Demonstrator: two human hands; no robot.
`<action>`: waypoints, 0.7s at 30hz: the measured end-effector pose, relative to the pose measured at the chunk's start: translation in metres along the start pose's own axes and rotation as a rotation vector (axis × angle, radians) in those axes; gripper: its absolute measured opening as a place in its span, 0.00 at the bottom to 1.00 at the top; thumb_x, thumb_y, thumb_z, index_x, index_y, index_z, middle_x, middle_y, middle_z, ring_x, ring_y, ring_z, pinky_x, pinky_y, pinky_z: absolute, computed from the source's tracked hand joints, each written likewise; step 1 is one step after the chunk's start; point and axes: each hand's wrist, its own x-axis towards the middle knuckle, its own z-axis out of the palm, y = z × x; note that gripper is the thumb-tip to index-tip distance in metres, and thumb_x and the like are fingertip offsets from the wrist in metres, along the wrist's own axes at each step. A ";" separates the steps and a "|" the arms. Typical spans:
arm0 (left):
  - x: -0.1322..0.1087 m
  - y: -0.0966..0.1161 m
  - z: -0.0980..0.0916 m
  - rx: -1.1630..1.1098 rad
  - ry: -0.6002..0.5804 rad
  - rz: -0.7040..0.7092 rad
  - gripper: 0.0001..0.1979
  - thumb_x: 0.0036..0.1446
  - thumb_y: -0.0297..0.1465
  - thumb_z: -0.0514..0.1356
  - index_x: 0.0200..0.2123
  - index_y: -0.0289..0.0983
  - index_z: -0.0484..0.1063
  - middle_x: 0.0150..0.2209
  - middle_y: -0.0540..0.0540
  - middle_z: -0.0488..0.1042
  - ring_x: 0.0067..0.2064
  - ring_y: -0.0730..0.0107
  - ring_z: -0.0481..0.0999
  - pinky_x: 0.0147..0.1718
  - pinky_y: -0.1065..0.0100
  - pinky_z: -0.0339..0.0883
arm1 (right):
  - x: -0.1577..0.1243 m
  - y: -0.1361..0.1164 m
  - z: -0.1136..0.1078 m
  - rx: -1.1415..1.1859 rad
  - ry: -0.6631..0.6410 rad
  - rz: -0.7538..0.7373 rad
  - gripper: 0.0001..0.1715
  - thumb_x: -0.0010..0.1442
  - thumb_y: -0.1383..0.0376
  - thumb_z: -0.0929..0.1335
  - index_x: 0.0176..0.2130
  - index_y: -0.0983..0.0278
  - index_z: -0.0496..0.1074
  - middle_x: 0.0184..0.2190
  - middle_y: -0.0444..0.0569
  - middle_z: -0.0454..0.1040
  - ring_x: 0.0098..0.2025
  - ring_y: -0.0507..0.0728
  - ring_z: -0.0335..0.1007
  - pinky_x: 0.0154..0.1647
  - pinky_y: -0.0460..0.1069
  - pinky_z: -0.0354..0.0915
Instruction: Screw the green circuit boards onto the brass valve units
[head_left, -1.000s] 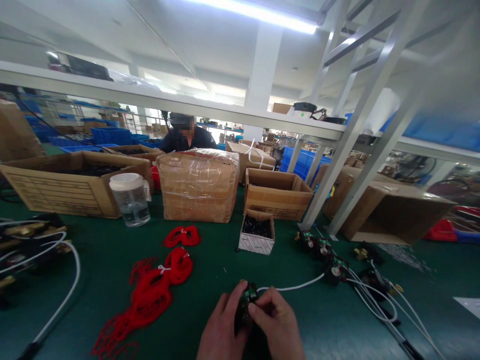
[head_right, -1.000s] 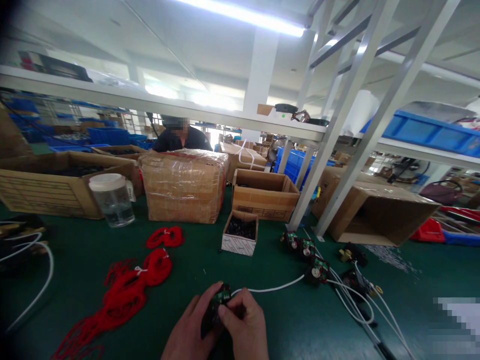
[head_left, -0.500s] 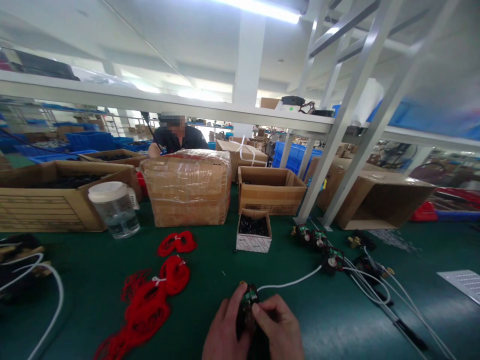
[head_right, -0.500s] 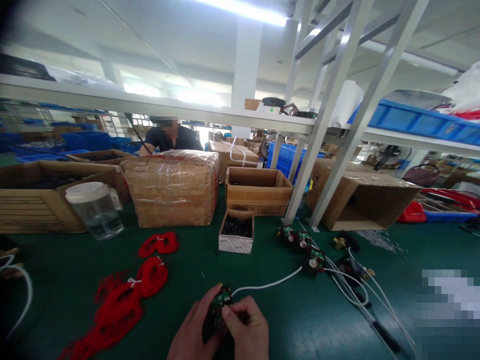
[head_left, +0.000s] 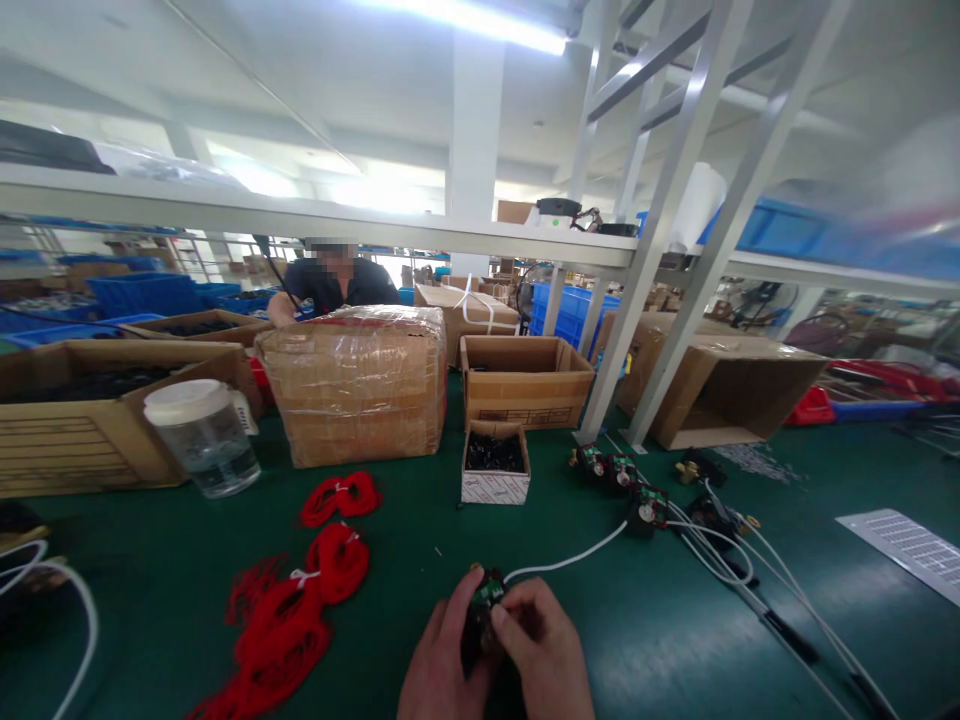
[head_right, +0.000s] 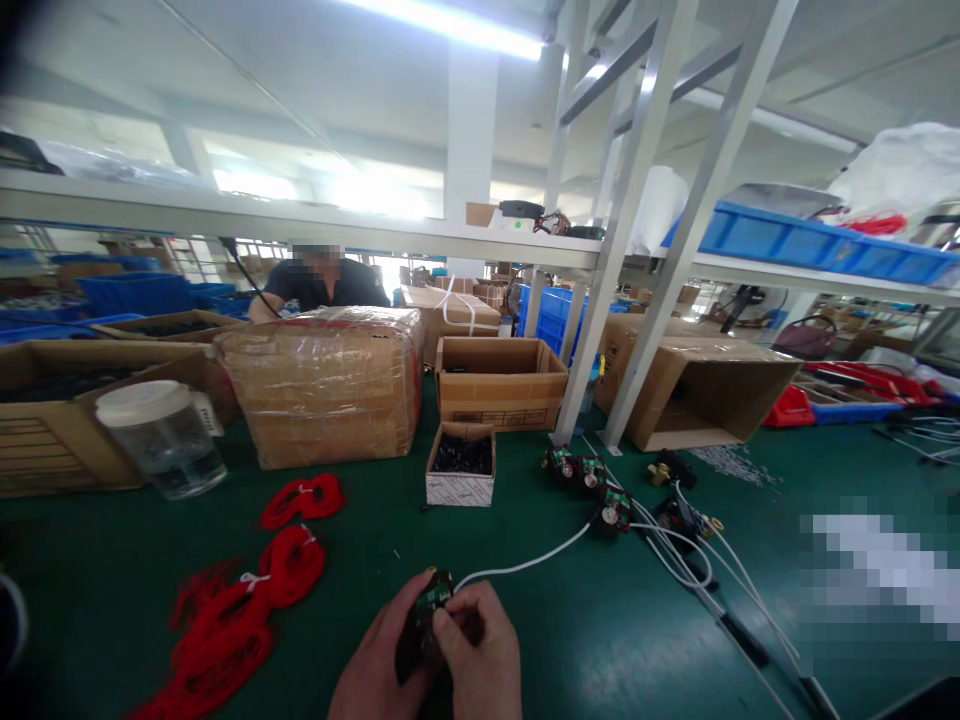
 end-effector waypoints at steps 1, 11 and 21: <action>0.000 0.000 0.000 0.006 0.002 -0.004 0.32 0.55 0.25 0.55 0.64 0.44 0.63 0.61 0.46 0.72 0.60 0.63 0.73 0.58 0.64 0.66 | 0.002 0.000 -0.004 -0.030 -0.040 -0.002 0.12 0.53 0.58 0.74 0.29 0.62 0.72 0.25 0.44 0.72 0.29 0.57 0.70 0.33 0.49 0.67; -0.001 -0.001 0.001 0.034 0.001 -0.010 0.33 0.54 0.25 0.54 0.64 0.45 0.63 0.61 0.44 0.71 0.60 0.62 0.73 0.59 0.62 0.65 | 0.003 -0.028 -0.019 -0.225 -0.208 0.024 0.05 0.54 0.62 0.69 0.31 0.62 0.72 0.26 0.43 0.74 0.26 0.55 0.73 0.30 0.48 0.67; -0.002 0.005 -0.006 0.041 -0.049 -0.033 0.35 0.53 0.26 0.56 0.65 0.46 0.62 0.62 0.45 0.70 0.62 0.62 0.71 0.61 0.61 0.62 | 0.011 -0.020 -0.024 -0.352 -0.238 0.063 0.05 0.47 0.66 0.67 0.25 0.60 0.64 0.20 0.39 0.65 0.24 0.53 0.63 0.25 0.46 0.59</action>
